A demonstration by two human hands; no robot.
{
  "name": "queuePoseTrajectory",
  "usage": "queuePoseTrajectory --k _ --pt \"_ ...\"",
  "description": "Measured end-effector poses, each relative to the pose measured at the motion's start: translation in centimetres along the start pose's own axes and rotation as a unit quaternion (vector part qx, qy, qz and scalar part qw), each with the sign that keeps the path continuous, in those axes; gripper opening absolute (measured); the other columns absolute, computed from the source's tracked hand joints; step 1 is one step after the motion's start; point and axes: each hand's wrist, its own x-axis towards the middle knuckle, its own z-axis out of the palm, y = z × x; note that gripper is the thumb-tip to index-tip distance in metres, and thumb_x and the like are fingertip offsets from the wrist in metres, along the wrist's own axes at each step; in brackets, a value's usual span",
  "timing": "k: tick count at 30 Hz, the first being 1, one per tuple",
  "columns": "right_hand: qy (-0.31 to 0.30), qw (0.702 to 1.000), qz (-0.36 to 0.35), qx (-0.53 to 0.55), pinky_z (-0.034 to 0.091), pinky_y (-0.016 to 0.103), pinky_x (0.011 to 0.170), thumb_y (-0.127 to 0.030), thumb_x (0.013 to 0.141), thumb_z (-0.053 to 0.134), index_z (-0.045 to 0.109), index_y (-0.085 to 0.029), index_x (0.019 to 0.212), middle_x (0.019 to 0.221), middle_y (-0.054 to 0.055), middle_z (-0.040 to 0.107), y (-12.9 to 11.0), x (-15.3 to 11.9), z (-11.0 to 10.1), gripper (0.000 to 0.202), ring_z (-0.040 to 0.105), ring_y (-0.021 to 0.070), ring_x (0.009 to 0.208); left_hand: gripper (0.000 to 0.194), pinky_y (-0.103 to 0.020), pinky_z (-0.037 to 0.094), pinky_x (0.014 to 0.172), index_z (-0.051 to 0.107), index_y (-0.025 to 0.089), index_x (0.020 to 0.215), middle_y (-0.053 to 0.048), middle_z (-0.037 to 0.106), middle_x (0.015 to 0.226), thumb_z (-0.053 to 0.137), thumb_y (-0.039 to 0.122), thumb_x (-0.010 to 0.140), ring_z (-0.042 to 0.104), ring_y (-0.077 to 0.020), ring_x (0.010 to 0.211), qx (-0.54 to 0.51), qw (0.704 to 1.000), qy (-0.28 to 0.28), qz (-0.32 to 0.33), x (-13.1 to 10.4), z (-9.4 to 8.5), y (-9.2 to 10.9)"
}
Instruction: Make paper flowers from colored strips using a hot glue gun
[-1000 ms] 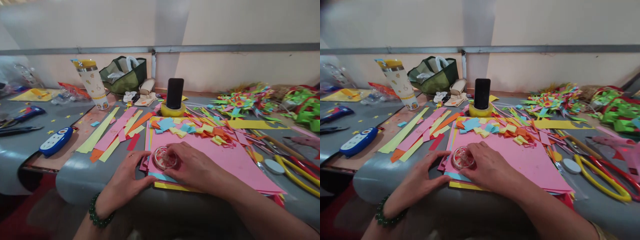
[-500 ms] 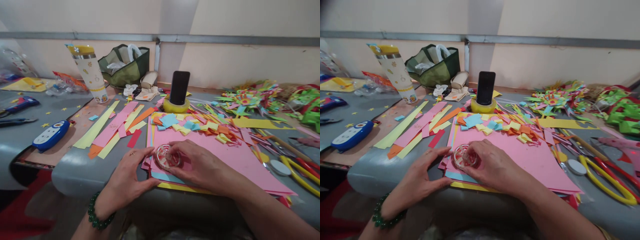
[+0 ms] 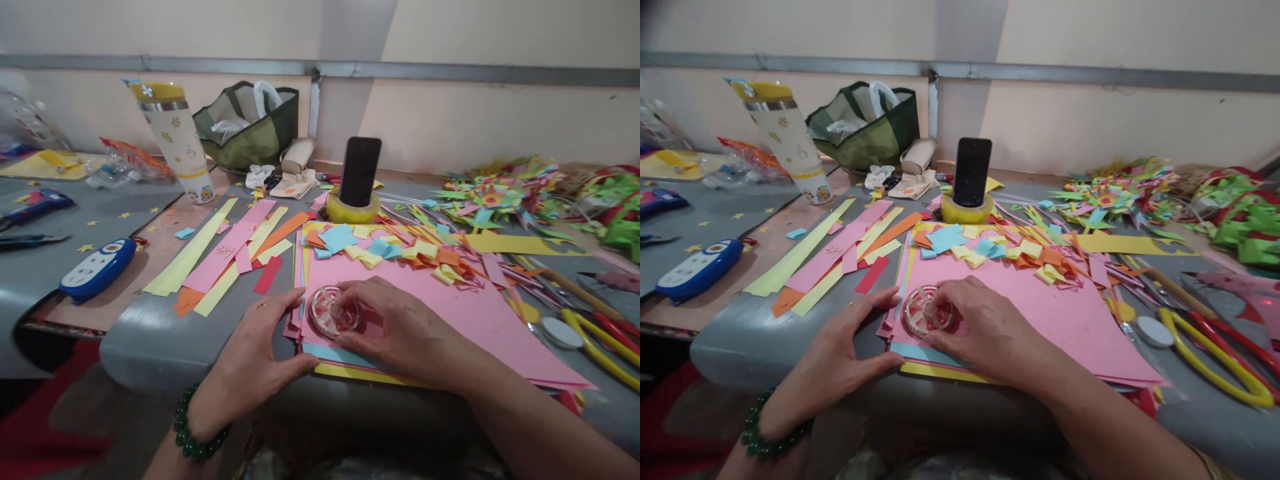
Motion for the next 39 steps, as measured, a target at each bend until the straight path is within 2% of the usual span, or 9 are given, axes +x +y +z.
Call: queuePoseTrajectory --k 9,19,25,34,39 --pt "-0.004 1.000 0.003 -0.009 0.043 0.028 0.071 -0.040 0.077 0.065 0.061 -0.022 0.092 0.091 0.003 0.061 -0.34 0.31 -0.17 0.023 0.054 0.0174 0.085 0.085 -0.044 0.038 0.102 0.024 0.031 0.143 -0.006 0.056 0.125 0.072 0.030 0.073 0.051 -0.0233 0.118 -0.034 0.999 0.018 -0.011 -0.02 0.39 -0.10" --pt "0.011 1.000 -0.007 0.001 0.043 0.028 0.073 -0.039 0.076 0.067 0.062 -0.021 0.096 0.095 0.004 0.063 -0.34 0.18 -0.11 0.027 0.056 0.0180 0.087 0.079 -0.045 0.035 0.105 0.028 0.026 0.140 -0.006 0.057 0.126 0.071 0.031 0.073 0.047 -0.0241 0.122 -0.022 1.000 0.008 -0.016 -0.11 0.26 0.14" --pt "0.011 1.000 0.004 -0.003 0.042 0.028 0.070 -0.039 0.079 0.064 0.062 -0.022 0.093 0.091 0.003 0.062 -0.53 0.11 -0.36 0.022 0.055 0.0173 0.083 0.078 -0.044 0.034 0.106 0.029 0.027 0.140 -0.006 0.053 0.132 0.070 0.032 0.074 0.044 -0.0237 0.126 -0.006 1.000 0.001 -0.017 -0.10 0.16 0.12" --pt "-0.002 1.000 0.011 -0.021 0.042 0.030 0.073 -0.037 0.075 0.069 0.061 -0.020 0.092 0.094 0.005 0.061 -0.57 0.16 -0.37 0.026 0.053 0.0203 0.089 0.078 -0.045 0.037 0.103 0.027 0.026 0.141 -0.007 0.056 0.128 0.069 0.034 0.075 0.048 -0.0246 0.122 -0.005 1.000 0.003 -0.017 -0.03 0.27 0.09" --pt "-0.002 1.000 0.016 -0.016 0.042 0.031 0.075 -0.039 0.074 0.070 0.063 -0.020 0.093 0.097 0.006 0.061 -0.61 0.27 -0.39 0.028 0.052 0.0213 0.092 0.078 -0.045 0.040 0.100 0.025 0.027 0.142 -0.009 0.054 0.130 0.066 0.040 0.077 0.049 -0.0260 0.121 0.056 0.998 0.008 0.018 -0.17 0.42 -0.02"
